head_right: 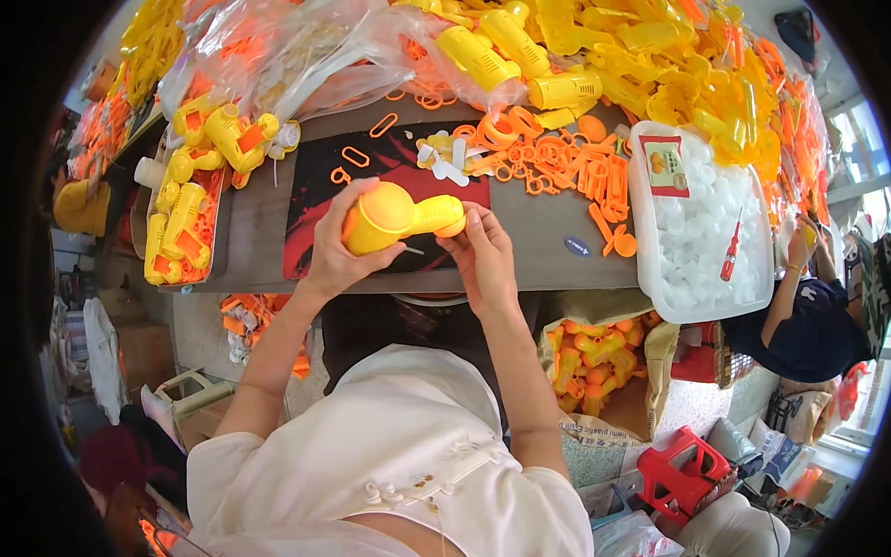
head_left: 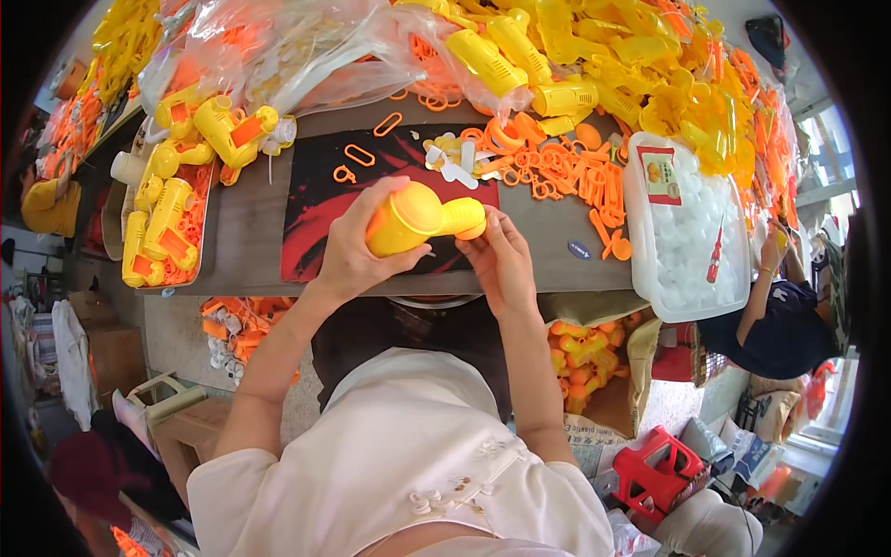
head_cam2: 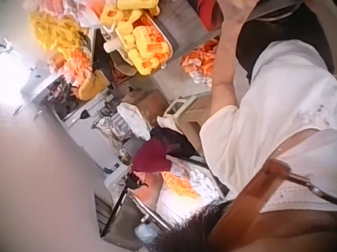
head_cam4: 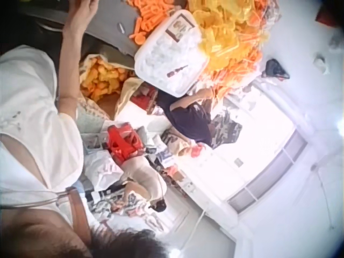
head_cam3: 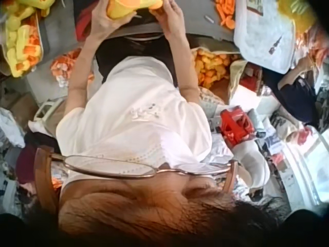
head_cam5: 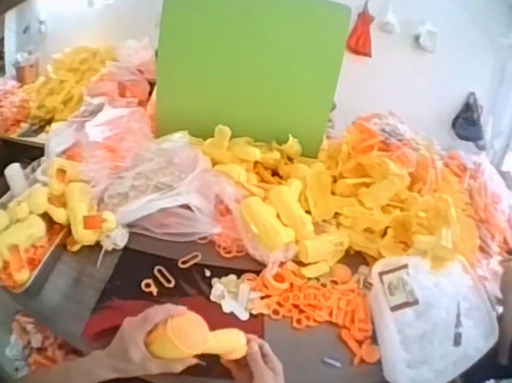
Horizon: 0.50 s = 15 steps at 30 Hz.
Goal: The person is assembling plastic toy guns from various components on a workbench.
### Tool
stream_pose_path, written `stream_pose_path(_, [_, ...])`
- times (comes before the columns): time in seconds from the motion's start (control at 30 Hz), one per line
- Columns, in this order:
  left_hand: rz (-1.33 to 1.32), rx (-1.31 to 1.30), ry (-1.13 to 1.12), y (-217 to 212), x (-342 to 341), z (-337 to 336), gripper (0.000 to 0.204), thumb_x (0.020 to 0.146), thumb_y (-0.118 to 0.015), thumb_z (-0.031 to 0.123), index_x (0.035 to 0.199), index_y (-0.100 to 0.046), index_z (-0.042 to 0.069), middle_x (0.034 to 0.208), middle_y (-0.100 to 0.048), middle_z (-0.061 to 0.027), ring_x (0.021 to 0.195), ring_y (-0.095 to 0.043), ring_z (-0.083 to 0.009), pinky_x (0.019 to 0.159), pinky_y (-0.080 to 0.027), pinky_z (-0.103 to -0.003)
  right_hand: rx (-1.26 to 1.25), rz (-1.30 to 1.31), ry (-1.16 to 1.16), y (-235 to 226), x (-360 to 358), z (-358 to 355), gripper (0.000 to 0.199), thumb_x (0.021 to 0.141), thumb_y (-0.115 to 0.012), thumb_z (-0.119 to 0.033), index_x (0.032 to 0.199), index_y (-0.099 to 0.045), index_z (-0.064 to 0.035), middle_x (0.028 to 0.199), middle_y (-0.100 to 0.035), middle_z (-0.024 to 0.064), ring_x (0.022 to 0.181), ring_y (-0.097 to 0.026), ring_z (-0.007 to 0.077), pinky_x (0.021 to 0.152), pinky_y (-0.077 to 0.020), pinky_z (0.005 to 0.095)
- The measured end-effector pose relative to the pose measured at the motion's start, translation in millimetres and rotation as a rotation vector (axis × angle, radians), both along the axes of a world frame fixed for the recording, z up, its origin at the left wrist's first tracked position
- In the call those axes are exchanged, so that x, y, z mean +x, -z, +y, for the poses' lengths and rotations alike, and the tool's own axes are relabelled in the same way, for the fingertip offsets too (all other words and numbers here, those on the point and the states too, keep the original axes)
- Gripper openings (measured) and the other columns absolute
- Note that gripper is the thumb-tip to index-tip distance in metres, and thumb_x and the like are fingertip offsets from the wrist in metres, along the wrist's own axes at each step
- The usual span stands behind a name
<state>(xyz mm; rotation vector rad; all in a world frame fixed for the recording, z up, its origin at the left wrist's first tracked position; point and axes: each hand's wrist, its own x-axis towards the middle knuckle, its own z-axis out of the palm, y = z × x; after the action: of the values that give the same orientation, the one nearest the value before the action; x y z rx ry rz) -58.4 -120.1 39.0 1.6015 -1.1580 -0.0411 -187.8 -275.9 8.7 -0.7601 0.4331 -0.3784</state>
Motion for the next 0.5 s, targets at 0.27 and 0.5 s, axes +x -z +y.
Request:
stream_pose_path(0.27, [-0.227, -0.008, -0.077, 3.8, -12.5, -6.1, 0.069, 0.068, -0.082, 0.012, 0.128, -0.049, 0.007, 0.112, -0.061, -0.0122, 0.095, -0.065, -0.0258, 0.082, -0.053, -0.032, 0.185, -0.117, 0.208, -9.0, 24.7, 13.8, 0.039, 0.104, -0.039, -0.029, 0.121, -0.053, 0.0030, 0.116, -0.060, 0.0130, 0.107, -0.059, 0.0197, 0.095, -0.0467, 0.0342])
stream_pose_path(0.5, [0.538, -0.052, 0.006, 8.1, -7.9, 3.8, 0.074, 0.071, -0.080, 0.007, 0.134, -0.041, 0.006, 0.115, -0.057, -0.0079, 0.102, -0.059, -0.0155, 0.088, -0.050, -0.030, -0.655, -0.120, 0.169, -3.7, 22.8, 7.2, 0.038, 0.104, -0.040, -0.024, 0.119, -0.057, 0.0067, 0.119, -0.061, 0.0180, 0.105, -0.061, 0.0204, 0.092, -0.0490, 0.0323])
